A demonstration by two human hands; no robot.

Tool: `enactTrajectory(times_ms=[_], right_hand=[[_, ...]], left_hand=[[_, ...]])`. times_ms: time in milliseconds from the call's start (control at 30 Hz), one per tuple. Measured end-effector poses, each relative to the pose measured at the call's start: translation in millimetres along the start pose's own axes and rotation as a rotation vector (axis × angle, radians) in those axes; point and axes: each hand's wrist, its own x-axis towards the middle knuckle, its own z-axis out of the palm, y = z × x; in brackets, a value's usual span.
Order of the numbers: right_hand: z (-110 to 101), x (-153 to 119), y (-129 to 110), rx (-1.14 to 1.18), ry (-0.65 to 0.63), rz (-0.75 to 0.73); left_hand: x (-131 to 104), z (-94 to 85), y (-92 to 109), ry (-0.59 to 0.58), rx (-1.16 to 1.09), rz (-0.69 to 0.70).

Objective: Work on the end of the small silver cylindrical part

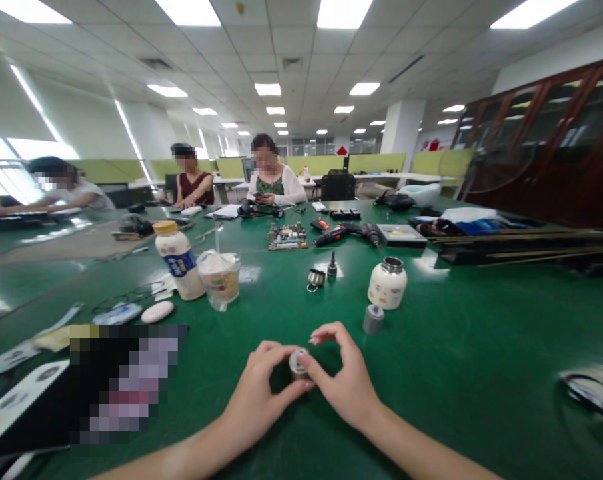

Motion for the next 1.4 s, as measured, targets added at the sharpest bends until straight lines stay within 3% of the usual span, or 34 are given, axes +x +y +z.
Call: enactTrajectory(times_ms=[200, 300, 933, 1400], right_hand=[[-4.4, 2.4, 2.0, 0.177, -0.267, 0.126], [-5.5, 3.3, 0.2, 0.172, -0.334, 0.121], [-2.9, 3.3, -5.8, 0.015, -0.355, 0.105], [-3.2, 4.7, -6.7, 0.016, -0.381, 0.063]], left_hand=[[-1.0, 1.4, -1.9, 0.035, 0.012, 0.026], [-1.4, 0.2, -0.3, 0.086, 0.022, 0.048], [-3.7, 4.5, -8.5, 0.174, 0.044, 0.134], [-3.2, 3.5, -8.9, 0.158, 0.022, 0.164]])
